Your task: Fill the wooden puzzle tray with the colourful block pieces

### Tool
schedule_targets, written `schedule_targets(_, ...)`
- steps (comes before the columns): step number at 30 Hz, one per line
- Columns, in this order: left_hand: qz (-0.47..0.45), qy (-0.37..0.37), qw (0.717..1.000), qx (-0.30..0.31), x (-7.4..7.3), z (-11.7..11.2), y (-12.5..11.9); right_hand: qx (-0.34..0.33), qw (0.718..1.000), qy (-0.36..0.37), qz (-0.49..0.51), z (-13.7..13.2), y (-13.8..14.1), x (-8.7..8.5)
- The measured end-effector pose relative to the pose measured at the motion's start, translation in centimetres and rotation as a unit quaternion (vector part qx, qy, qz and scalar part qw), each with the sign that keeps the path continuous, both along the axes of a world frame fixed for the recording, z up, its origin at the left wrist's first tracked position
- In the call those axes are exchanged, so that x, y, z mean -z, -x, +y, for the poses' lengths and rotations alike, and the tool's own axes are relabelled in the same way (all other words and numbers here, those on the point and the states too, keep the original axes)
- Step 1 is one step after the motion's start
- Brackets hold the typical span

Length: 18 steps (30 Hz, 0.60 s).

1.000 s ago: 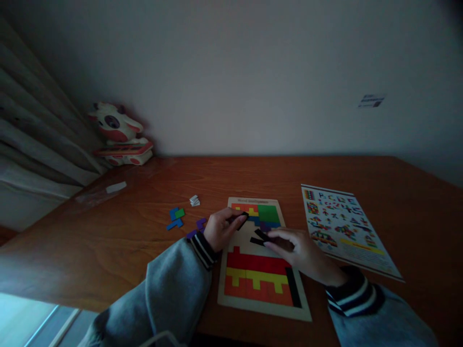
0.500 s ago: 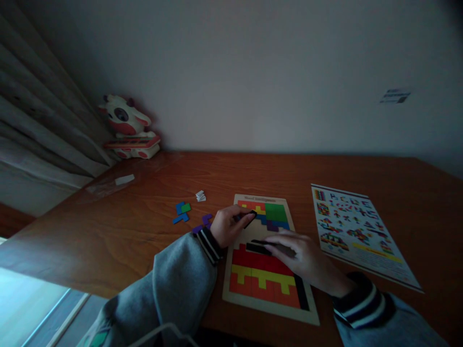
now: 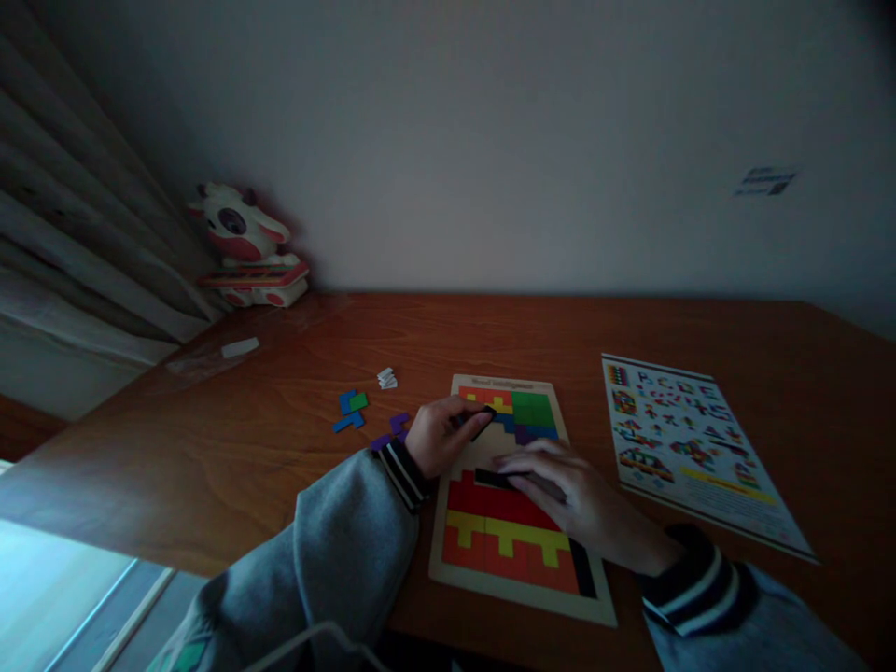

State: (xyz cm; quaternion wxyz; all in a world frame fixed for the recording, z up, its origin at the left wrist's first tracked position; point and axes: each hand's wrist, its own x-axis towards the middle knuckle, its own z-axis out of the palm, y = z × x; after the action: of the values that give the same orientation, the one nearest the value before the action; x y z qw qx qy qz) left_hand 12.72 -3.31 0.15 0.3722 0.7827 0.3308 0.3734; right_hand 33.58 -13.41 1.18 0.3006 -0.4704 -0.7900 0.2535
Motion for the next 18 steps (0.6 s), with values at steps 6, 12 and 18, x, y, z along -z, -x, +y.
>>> schedule_targets(6, 0.008, -0.011, 1.000, 0.018, -0.5, -0.2, 0.0, 0.012, 1.000, 0.019, -0.006, 0.0, -0.2, 0.1)
schedule_targets(12, 0.012, -0.017, 1.000, 0.023, -0.4, -0.2, 0.0, 0.004, 1.000, 0.027, 0.004, -0.1, 0.0, -0.1)
schedule_targets(18, 0.040, -0.070, 0.996, 0.035, -0.7, -0.2, 0.2, 0.072, 0.997, 0.017, 0.031, 0.1, -2.0, -0.4)
